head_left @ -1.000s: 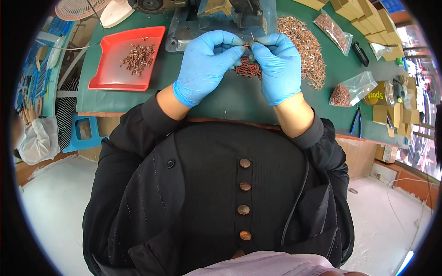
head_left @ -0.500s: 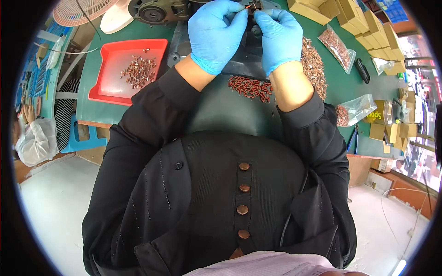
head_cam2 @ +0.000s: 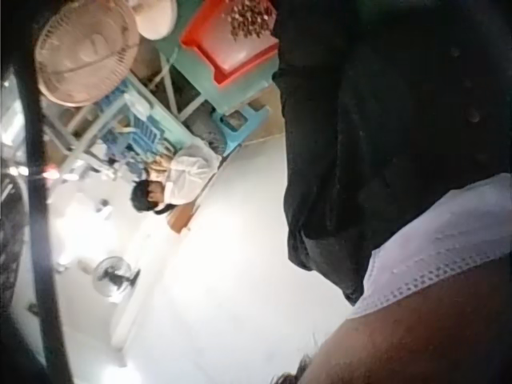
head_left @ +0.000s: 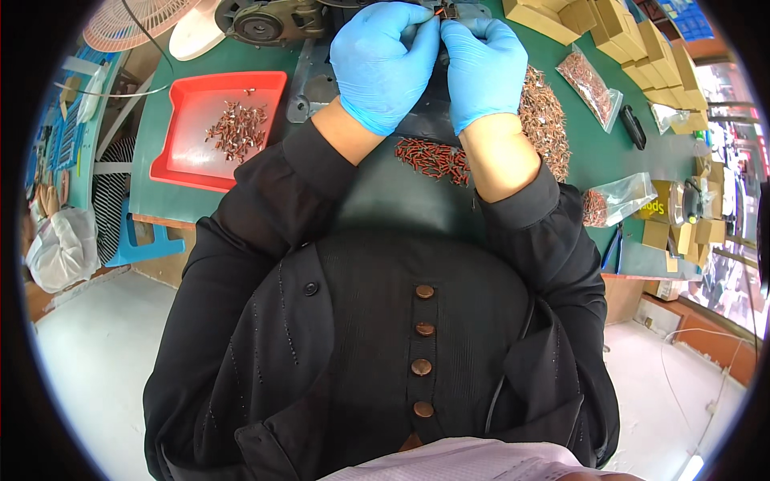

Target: The recorder is inspecting and sorting small electronic components at a manual assembly station.

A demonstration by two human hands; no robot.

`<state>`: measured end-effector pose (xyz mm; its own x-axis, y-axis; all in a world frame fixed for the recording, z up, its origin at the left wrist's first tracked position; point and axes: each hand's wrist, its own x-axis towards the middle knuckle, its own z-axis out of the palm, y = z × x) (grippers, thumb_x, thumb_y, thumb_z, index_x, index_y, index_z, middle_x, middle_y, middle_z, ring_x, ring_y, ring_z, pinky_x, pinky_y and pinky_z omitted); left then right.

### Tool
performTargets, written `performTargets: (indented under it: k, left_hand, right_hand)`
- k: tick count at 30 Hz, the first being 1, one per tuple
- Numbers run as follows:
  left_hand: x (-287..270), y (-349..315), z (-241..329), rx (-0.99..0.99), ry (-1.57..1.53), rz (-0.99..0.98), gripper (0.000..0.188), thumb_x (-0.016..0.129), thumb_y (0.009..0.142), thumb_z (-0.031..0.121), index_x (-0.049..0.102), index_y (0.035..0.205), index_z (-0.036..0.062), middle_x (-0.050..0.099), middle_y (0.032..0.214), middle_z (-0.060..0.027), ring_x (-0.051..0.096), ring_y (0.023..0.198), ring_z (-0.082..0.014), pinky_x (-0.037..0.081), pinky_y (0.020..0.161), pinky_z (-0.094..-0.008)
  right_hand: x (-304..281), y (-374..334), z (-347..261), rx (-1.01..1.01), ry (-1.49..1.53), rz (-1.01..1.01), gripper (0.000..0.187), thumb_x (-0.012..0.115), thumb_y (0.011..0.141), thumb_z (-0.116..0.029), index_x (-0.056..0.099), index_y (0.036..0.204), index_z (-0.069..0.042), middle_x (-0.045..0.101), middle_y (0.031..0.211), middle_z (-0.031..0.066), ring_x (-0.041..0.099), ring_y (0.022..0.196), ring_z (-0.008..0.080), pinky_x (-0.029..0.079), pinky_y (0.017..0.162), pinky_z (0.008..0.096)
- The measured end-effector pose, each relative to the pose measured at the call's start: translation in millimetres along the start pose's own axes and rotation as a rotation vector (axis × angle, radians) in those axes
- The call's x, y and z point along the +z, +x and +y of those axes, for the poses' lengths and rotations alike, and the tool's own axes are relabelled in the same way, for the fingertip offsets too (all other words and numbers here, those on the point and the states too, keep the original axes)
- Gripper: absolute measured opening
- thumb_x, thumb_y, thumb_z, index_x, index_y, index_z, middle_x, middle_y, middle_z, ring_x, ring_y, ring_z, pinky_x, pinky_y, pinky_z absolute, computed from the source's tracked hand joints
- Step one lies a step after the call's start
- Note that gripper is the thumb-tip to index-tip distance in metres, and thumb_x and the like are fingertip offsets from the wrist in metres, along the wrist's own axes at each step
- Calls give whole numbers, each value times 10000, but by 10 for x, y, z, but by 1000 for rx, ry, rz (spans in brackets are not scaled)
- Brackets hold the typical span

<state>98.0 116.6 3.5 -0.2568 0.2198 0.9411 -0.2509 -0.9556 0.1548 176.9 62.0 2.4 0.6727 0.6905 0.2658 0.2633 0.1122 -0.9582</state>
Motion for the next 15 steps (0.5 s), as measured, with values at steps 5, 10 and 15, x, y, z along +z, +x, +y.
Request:
performTargets:
  k: [5,10,15]
  left_hand:
    - [-126,-118,67,-423,466,-350,87,710,745,24,674,822,9,580,621,-58,514,502,-101,411,483,-238]
    - [-113,-60,69,-419,442,-372,91,709,749,38,675,829,12,580,621,-55,513,503,-100,411,487,-240]
    - [-22,31,38,26,105,-48,50,662,726,-2,629,758,17,584,689,-137,576,604,-284,460,563,-341]
  right_hand:
    - [-3,13,35,25,57,17,194,665,736,-154,638,791,30,647,689,110,604,614,152,496,597,285]
    - [-1,33,78,12,53,-3,190,666,752,-149,642,803,33,651,707,111,605,621,155,495,604,282]
    - [-46,-23,41,6,136,-43,158,648,795,-122,638,826,33,646,707,80,595,617,133,479,592,258]
